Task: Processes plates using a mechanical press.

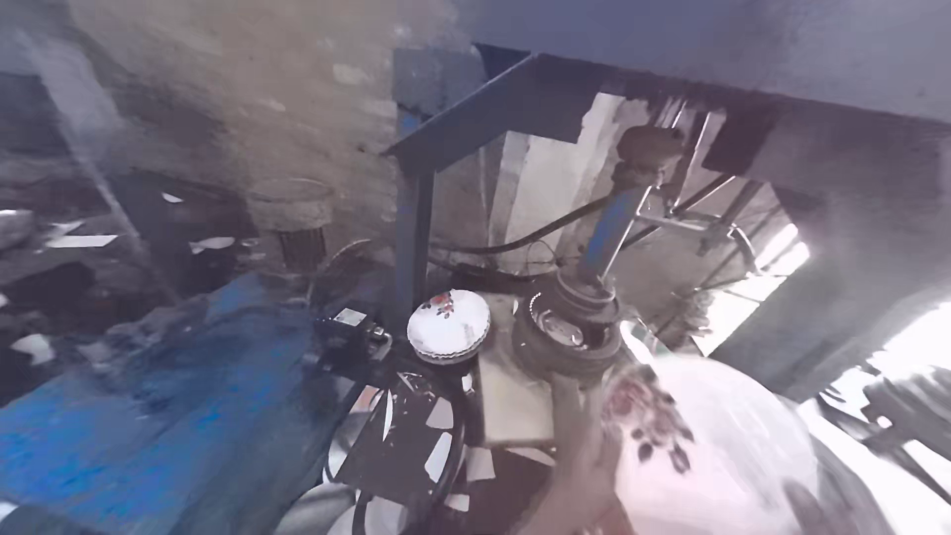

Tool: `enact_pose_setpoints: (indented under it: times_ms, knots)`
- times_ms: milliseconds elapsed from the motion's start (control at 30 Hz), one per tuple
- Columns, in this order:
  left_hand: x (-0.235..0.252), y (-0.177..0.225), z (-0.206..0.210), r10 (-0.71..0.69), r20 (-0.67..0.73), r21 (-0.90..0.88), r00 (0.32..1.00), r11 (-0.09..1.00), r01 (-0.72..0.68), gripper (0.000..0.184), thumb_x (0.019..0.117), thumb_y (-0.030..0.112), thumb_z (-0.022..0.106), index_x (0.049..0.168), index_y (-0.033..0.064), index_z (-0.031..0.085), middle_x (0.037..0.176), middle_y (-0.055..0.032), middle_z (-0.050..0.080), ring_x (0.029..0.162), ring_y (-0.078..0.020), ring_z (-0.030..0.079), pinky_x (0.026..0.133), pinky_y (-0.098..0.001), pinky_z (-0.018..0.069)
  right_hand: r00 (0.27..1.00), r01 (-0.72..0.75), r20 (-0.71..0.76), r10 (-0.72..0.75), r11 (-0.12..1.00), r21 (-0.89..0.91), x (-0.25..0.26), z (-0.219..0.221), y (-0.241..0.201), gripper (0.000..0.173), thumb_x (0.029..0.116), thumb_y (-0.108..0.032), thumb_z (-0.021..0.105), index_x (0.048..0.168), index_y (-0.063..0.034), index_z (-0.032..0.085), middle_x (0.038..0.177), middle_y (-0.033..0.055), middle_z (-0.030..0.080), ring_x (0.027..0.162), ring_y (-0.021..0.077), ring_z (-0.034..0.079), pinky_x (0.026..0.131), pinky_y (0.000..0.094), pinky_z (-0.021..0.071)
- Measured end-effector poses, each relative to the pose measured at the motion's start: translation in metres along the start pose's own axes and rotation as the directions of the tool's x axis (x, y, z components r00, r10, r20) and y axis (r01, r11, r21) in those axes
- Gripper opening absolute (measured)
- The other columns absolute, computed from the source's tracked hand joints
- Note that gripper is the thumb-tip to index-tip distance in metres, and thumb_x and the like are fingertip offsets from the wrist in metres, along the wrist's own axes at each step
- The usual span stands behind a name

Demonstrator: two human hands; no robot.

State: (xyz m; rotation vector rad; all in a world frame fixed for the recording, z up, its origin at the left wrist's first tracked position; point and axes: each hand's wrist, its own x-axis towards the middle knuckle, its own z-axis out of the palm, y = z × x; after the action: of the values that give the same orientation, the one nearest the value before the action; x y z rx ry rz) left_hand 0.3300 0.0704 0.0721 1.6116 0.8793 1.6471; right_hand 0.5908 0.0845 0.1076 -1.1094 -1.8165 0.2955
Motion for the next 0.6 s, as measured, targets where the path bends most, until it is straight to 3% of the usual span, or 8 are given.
enact_pose_setpoints:
  times_ms: [67,133,233,333,400,467,533,600]
  knots:
    - [0.012,-0.002,-0.011,-0.132,-0.132,-0.025,0.982,0.991,0.13,0.059,0.0985,0.005,0.043,0.154,-0.0074,0.028,0.152,-0.0269,0.042,0.138,-0.0295,0.047,0.115,-0.0427,0.04,0.977,-0.18,0.14,0.158,0.97,0.162,0.036,0.009,0.013,0.05,0.102,-0.014,0.053,0.144,0.0109,0.043,0.132,0.0176,0.063,0.113,0.0085,0.065,0.095,0.0254,0.0548]
    - [0.017,-0.001,-0.042,-0.064,-0.325,0.197,0.944,0.971,0.134,0.059,0.0974,0.012,0.045,0.153,-0.0057,0.035,0.152,-0.0257,0.044,0.138,-0.0313,0.047,0.113,-0.0447,0.0416,0.904,-0.423,0.21,0.371,0.841,0.337,0.066,0.035,0.024,0.039,0.1035,-0.01,0.051,0.141,0.001,0.048,0.12,0.01,0.067,0.098,0.0126,0.069,0.082,0.0327,0.0604]
    - [0.018,0.002,-0.125,0.293,-0.57,0.666,0.767,0.711,0.223,0.046,0.0932,0.016,0.049,0.133,-0.0024,0.061,0.148,-0.0304,0.046,0.14,-0.0495,0.039,0.114,-0.0643,0.031,0.825,-0.566,0.158,0.543,0.796,0.214,0.118,0.083,0.039,0.042,0.1,-0.005,0.06,0.141,-0.0015,0.052,0.117,0.0159,0.063,0.089,0.0173,0.064,0.074,0.035,0.0564]
    - [0.025,0.005,-0.227,0.428,-0.673,0.738,0.603,0.441,0.511,0.037,0.0912,0.008,0.056,0.127,0.007,0.066,0.152,-0.0277,0.044,0.144,-0.057,0.029,0.109,-0.0772,0.02,0.81,-0.564,0.259,0.527,0.821,0.093,0.162,0.12,0.047,0.05,0.098,-0.008,0.066,0.144,-0.0005,0.048,0.127,0.0231,0.059,0.096,0.0267,0.065,0.077,0.0418,0.0576]
    - [0.028,0.006,-0.285,0.309,-0.757,0.653,0.576,0.33,0.682,0.041,0.0891,0.004,0.062,0.13,0.0079,0.065,0.153,-0.0254,0.044,0.146,-0.0557,0.024,0.108,-0.0819,0.011,0.814,-0.527,0.301,0.497,0.85,0.021,0.182,0.141,0.053,0.049,0.0969,-0.009,0.068,0.141,0.0022,0.051,0.122,0.024,0.061,0.092,0.0277,0.065,0.076,0.0435,0.0566]
    - [0.028,0.004,-0.328,0.069,-0.825,0.559,0.56,0.237,0.795,0.042,0.0901,0.007,0.067,0.132,0.008,0.065,0.15,-0.0257,0.047,0.147,-0.0547,0.025,0.109,-0.0829,0.007,0.825,-0.485,0.313,0.47,0.874,-0.034,0.193,0.154,0.06,0.042,0.0958,-0.008,0.067,0.135,0.003,0.056,0.118,0.0222,0.064,0.092,0.0273,0.067,0.078,0.0452,0.0578]
    - [0.028,0.001,-0.348,-0.129,-0.846,0.5,0.517,0.144,0.854,0.034,0.0982,0.017,0.059,0.131,0.0117,0.067,0.146,-0.0184,0.055,0.143,-0.0443,0.04,0.116,-0.0745,0.0129,0.839,-0.45,0.318,0.442,0.891,-0.05,0.196,0.157,0.056,0.037,0.0919,-0.008,0.069,0.127,0.0026,0.061,0.115,0.0195,0.065,0.09,0.0241,0.066,0.077,0.0426,0.0579]
    - [0.027,-0.002,-0.35,-0.186,-0.815,0.516,0.549,0.198,0.834,0.03,0.1014,0.016,0.054,0.127,0.0078,0.068,0.132,-0.0198,0.065,0.132,-0.0425,0.053,0.115,-0.0731,0.0168,0.838,-0.444,0.31,0.449,0.892,-0.088,0.196,0.154,0.049,0.036,0.0952,-0.009,0.066,0.129,0.0036,0.06,0.117,0.022,0.064,0.092,0.0268,0.065,0.079,0.0455,0.0565]
